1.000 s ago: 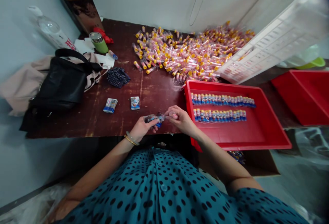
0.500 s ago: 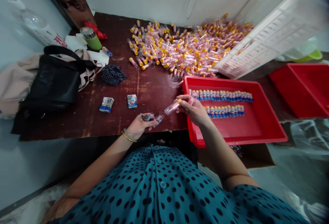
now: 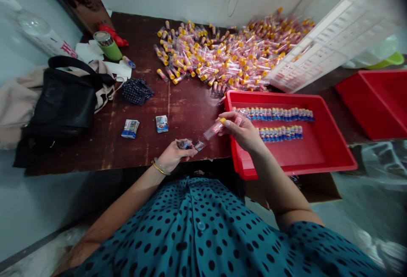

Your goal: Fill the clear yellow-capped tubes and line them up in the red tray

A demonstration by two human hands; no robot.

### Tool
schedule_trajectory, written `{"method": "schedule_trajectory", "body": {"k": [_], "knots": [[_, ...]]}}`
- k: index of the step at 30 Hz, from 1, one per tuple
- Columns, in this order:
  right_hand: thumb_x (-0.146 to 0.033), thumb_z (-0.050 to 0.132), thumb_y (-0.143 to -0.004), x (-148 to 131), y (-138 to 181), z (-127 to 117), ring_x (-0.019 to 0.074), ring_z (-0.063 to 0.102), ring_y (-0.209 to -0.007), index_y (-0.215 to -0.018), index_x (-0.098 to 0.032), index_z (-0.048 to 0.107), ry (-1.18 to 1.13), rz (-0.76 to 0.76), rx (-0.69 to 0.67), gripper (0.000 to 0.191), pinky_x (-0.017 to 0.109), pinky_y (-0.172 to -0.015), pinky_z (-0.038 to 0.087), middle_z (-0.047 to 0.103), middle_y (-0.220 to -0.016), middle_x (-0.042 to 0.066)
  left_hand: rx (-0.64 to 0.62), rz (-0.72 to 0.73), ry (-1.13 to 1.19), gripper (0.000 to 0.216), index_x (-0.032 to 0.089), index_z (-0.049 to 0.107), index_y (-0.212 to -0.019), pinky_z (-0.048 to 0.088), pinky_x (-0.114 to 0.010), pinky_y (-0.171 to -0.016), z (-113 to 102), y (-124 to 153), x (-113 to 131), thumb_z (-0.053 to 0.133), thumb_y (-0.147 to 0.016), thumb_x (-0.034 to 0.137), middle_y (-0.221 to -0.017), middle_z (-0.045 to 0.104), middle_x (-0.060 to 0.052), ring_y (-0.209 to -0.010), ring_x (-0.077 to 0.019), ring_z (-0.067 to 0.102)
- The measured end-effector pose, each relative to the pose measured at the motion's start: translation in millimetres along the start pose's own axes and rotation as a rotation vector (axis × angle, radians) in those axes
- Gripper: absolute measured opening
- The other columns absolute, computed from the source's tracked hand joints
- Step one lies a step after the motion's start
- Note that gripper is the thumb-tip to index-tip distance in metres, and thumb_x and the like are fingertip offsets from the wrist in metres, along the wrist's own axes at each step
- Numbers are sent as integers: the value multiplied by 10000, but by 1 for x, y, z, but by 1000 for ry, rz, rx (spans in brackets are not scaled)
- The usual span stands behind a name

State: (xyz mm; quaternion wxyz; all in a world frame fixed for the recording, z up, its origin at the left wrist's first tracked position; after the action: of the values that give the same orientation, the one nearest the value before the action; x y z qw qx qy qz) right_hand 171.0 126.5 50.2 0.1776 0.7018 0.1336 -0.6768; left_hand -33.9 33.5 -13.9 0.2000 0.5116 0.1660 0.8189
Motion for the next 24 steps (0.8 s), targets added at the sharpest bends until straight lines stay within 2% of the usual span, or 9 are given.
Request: {"method": "schedule_trajectory", "body": {"k": [5,10,14,18,20,24], "knots": [[-442,708,-815,5,1,3,135,627,-789,-1036,-211,694,47,24,-68,320,287,-754,535,683,-941,24,-47,-65,43,327,152,582,-686,392,-193,-466,4,0,1,875,-541,162,-644,601,18,-557,-99,568],[-409,708,-822,6,10,4,132,595,-758,-996,-198,675,152,-59,21,275,270,-701,509,654,-919,26,-144,-127,30,309,150,597,-705,391,-193,-460,13,1,-6,869,-574,218,-655,626,1,-547,-103,572],[-412,694,-833,7,18,2,125,568,-706,-875,-176,664,174,-68,42,241,272,-673,494,648,-867,30,-165,-97,-74,286,137,633,-707,399,-201,-464,23,-3,-11,857,-608,284,-639,627,2,-528,-93,543],[-424,699,-824,14,26,-1,141,589,-722,-825,-172,673,202,-61,65,253,286,-698,503,671,-859,37,-142,14,-192,285,133,672,-816,441,-226,-513,34,-6,-10,801,-702,360,-673,649,-16,-593,-126,583],[-428,697,-825,22,32,-1,150,608,-737,-840,-174,681,212,-60,103,255,286,-694,514,685,-878,44,-145,28,-192,300,130,675,-866,457,-236,-534,39,-5,-9,770,-741,386,-720,671,-36,-633,-144,611],[-431,707,-817,39,51,5,156,641,-751,-983,-188,689,124,-20,176,295,276,-659,538,701,-973,55,-210,-109,-46,360,134,676,-937,447,-237,-523,46,0,-12,757,-751,431,-754,688,-50,-633,-151,631]]}}
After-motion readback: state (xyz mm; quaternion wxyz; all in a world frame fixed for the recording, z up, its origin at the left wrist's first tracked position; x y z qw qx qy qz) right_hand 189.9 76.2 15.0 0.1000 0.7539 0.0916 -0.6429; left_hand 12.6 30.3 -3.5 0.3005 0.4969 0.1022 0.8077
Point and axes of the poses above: each hand's wrist, its own y-axis away from the middle knuckle, its own z-axis out of the palm, x = y × z, the point moved 3 cm from there along -y, towards the middle knuckle
